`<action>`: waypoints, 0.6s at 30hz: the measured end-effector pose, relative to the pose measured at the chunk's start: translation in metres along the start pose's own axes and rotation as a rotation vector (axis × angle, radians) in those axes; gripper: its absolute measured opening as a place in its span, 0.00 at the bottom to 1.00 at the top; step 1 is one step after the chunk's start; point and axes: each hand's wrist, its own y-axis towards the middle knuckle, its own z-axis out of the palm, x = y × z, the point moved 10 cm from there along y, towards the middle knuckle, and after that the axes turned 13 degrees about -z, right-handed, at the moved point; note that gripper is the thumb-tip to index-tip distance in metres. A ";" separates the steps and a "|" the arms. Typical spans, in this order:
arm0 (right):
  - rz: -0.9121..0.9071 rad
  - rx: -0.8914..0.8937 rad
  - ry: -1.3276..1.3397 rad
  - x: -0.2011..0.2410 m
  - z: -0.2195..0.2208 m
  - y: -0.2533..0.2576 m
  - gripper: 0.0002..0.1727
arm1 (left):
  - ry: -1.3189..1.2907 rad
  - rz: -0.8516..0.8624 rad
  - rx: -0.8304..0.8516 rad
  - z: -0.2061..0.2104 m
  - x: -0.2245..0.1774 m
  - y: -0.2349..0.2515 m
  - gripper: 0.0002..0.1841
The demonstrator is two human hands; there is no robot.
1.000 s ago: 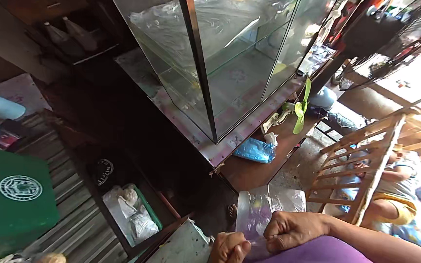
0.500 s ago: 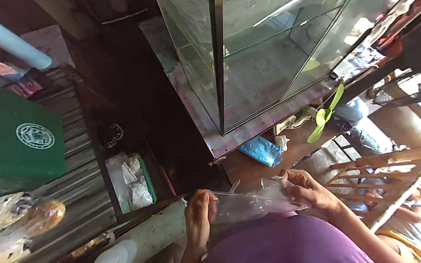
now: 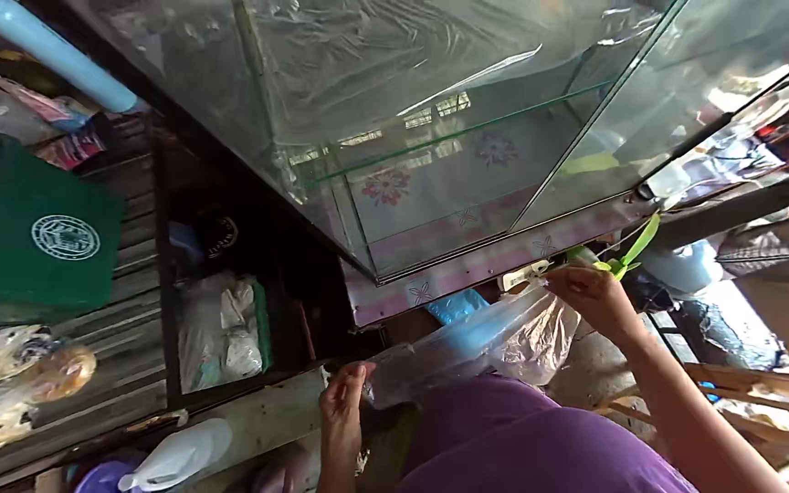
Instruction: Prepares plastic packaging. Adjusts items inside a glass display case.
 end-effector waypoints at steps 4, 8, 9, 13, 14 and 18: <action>-0.018 0.051 -0.176 -0.005 -0.014 0.029 0.11 | 0.085 -0.046 0.113 0.012 0.003 0.001 0.08; 0.135 0.016 0.095 -0.005 -0.004 0.045 0.09 | -0.040 -0.287 -0.064 0.009 0.006 0.008 0.11; 0.168 -0.040 0.236 -0.001 -0.001 0.044 0.10 | -0.150 -0.309 -0.109 0.010 0.001 0.010 0.13; -0.040 -0.359 0.635 0.052 -0.012 0.056 0.13 | -0.430 0.000 -0.091 0.033 -0.086 0.012 0.17; -0.136 -0.391 0.597 0.070 -0.017 0.064 0.13 | -0.368 0.159 -0.039 0.045 -0.117 0.010 0.19; -0.412 -0.314 0.085 0.112 -0.001 0.118 0.31 | 0.230 0.626 0.041 0.119 -0.196 0.028 0.38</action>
